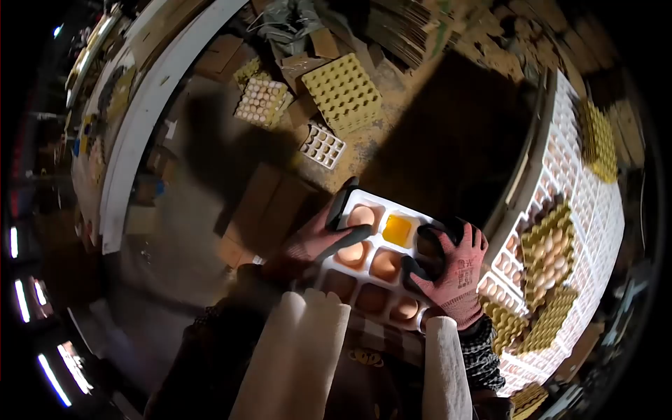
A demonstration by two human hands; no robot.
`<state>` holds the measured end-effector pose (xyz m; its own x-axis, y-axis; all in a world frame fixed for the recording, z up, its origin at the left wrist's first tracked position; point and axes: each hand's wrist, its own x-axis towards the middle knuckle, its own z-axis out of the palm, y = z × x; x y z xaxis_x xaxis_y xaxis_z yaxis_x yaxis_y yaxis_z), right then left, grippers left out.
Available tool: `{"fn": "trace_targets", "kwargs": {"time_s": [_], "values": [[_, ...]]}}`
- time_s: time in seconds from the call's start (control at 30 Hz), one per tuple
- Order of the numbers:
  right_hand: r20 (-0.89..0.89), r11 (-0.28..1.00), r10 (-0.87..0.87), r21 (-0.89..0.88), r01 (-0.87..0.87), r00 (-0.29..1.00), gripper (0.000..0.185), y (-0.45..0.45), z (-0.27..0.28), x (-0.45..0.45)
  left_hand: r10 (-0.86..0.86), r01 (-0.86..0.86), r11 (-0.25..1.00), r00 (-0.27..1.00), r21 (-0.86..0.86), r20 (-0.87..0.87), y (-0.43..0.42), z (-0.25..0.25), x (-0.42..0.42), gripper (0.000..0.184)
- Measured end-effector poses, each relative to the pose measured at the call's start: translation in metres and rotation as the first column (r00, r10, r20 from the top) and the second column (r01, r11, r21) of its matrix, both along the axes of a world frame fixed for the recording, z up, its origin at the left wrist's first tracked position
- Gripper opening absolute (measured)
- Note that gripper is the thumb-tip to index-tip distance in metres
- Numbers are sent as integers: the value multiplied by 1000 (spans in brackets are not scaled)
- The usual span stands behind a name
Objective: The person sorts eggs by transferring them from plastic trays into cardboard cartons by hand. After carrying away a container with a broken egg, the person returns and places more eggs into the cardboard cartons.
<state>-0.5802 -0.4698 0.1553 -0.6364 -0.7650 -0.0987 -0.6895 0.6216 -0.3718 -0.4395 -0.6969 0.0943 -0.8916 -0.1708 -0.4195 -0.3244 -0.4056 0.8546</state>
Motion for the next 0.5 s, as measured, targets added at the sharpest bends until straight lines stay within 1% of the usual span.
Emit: {"fn": "trace_targets", "kwargs": {"time_s": [0.03, 0.07, 0.1, 0.13, 0.17, 0.2, 0.23, 0.27, 0.3, 0.37, 0.4, 0.43, 0.5], "values": [[-32, 999, 46, 27, -45, 998, 74, -22, -1, -7, -21, -13, 968, 991, -252, -133, -15, -7, 1, 69], [-66, 995, 91, 51, -88, 994, 75, -46, -4, -15, 19, -71, 979, 966, -192, -258, -33, -9, -1, 64], [-78, 991, 125, 62, -120, 989, 75, -69, -8, -22, 54, -105, 978, 962, -181, -269, -54, -15, -1, 64], [-117, 982, 173, 92, -163, 978, 76, -92, -15, -27, 14, -5, 955, 1000, -296, 27, -80, -21, 6, 65], [-140, 972, 213, 127, -196, 967, 77, -105, -17, -32, -14, 142, 924, 940, -354, 340, -91, -21, 14, 66], [-150, 957, 277, 134, -258, 949, 80, -126, -19, -36, -11, 130, 936, 939, -326, 344, -99, -23, 20, 66], [-29, 934, 311, 192, -300, 950, 84, -148, -10, -39, 194, -169, 977, 955, -129, 223, -102, -21, 26, 65], [-24, 917, 342, 226, -328, 939, 91, -163, -13, -37, 419, -436, 895, 895, 97, 155, -105, -16, 29, 64], [-27, 900, 375, 251, -356, 927, 97, -178, -15, -36, 430, -451, 885, 888, 115, 165, -111, -3, 26, 64], [27, 866, 436, 261, -427, 900, 104, -213, -1, -38, 495, -514, 849, 855, 121, 157, -131, 23, 18, 67], [49, 841, 482, 255, -478, 875, 103, -225, 0, -44, 532, -545, 834, 835, 82, 143, -137, 22, 18, 68], [57, 828, 501, 257, -498, 864, 103, -240, 0, -50, 549, -564, 822, 822, 84, 151, -146, 21, 16, 68], [140, 721, 639, 232, -653, 756, 100, -268, -1, -64, 604, -621, 778, 782, 100, 153, -161, 19, 12, 69]]}}
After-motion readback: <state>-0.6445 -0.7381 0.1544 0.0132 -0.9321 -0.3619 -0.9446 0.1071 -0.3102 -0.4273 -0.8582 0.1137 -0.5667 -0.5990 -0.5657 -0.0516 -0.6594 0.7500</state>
